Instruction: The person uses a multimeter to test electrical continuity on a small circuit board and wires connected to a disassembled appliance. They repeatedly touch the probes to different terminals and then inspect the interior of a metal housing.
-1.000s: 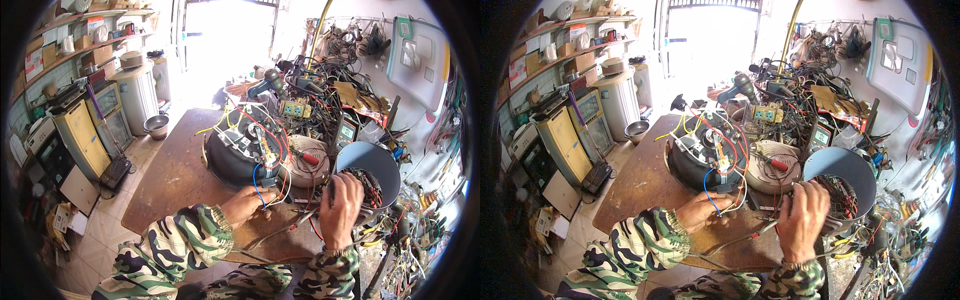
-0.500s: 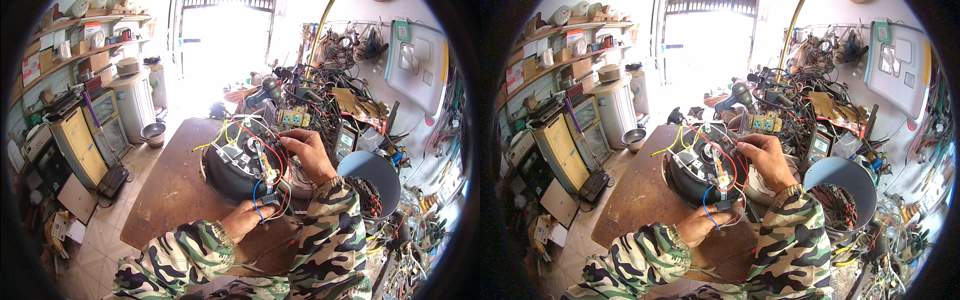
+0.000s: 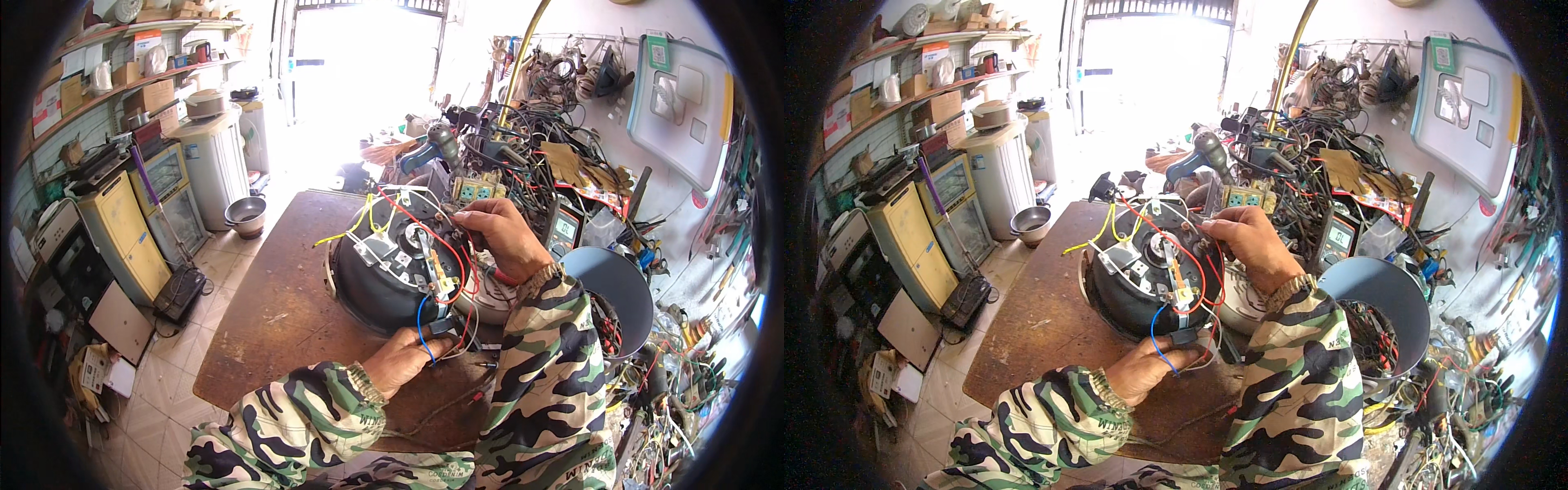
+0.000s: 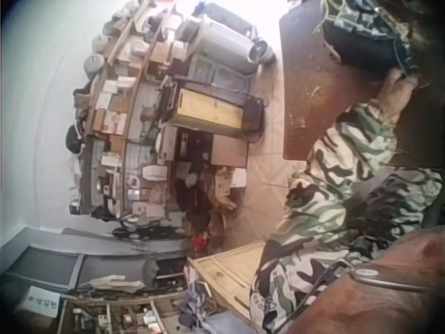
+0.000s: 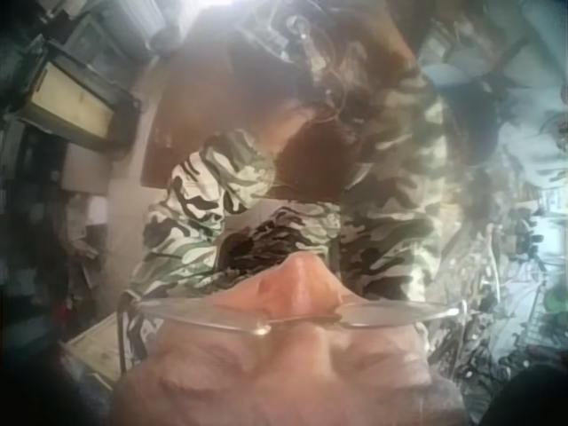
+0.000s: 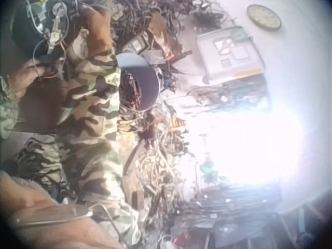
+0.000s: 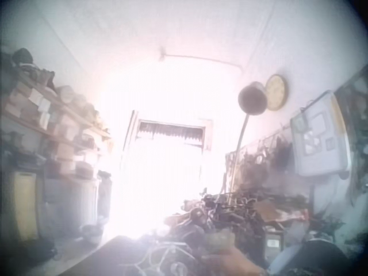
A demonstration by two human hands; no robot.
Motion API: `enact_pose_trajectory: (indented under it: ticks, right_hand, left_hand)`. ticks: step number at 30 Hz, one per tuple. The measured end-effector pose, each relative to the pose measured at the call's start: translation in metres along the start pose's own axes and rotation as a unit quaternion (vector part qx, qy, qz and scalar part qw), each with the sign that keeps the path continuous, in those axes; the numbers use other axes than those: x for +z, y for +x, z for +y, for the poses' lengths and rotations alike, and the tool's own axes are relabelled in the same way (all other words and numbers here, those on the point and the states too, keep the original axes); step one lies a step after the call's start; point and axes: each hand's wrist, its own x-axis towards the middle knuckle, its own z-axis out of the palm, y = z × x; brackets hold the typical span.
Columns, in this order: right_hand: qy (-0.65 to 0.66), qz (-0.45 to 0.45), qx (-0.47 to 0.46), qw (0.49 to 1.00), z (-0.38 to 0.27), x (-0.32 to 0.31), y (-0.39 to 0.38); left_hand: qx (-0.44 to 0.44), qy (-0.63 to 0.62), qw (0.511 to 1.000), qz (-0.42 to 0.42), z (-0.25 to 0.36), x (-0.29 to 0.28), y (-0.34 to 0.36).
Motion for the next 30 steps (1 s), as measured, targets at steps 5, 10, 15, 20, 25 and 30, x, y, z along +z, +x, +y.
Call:
enact_pose_trajectory:
  ticks: [5, 10, 15, 20, 25, 30]
  right_hand:
    - [0.019, -0.024, 0.002, 1.000, 0.006, -0.004, 0.004]
    - [0.035, -0.020, 0.004, 0.999, 0.010, -0.007, 0.005]
    - [0.027, 0.005, -0.013, 1.000, 0.009, 0.002, 0.002]
    - [0.050, 0.014, -0.018, 0.998, 0.012, 0.000, -0.002]
    - [0.152, 0.191, -0.061, 0.968, 0.032, -0.009, -0.027]
    - [0.183, 0.234, -0.061, 0.953, 0.072, 0.008, -0.046]
  left_hand:
    - [0.026, -0.007, 1.000, 0.000, -0.003, -0.001, 0.001]
    - [0.019, -0.008, 1.000, 0.002, -0.003, 0.001, 0.003]
    - [0.010, 0.000, 1.000, -0.004, -0.004, -0.005, 0.002]
    - [0.005, -0.011, 1.000, -0.003, -0.006, -0.006, 0.001]
    - [-0.050, -0.052, 0.997, -0.033, 0.001, 0.002, 0.000]
    - [-0.005, -0.025, 0.999, -0.021, 0.004, -0.005, -0.006]
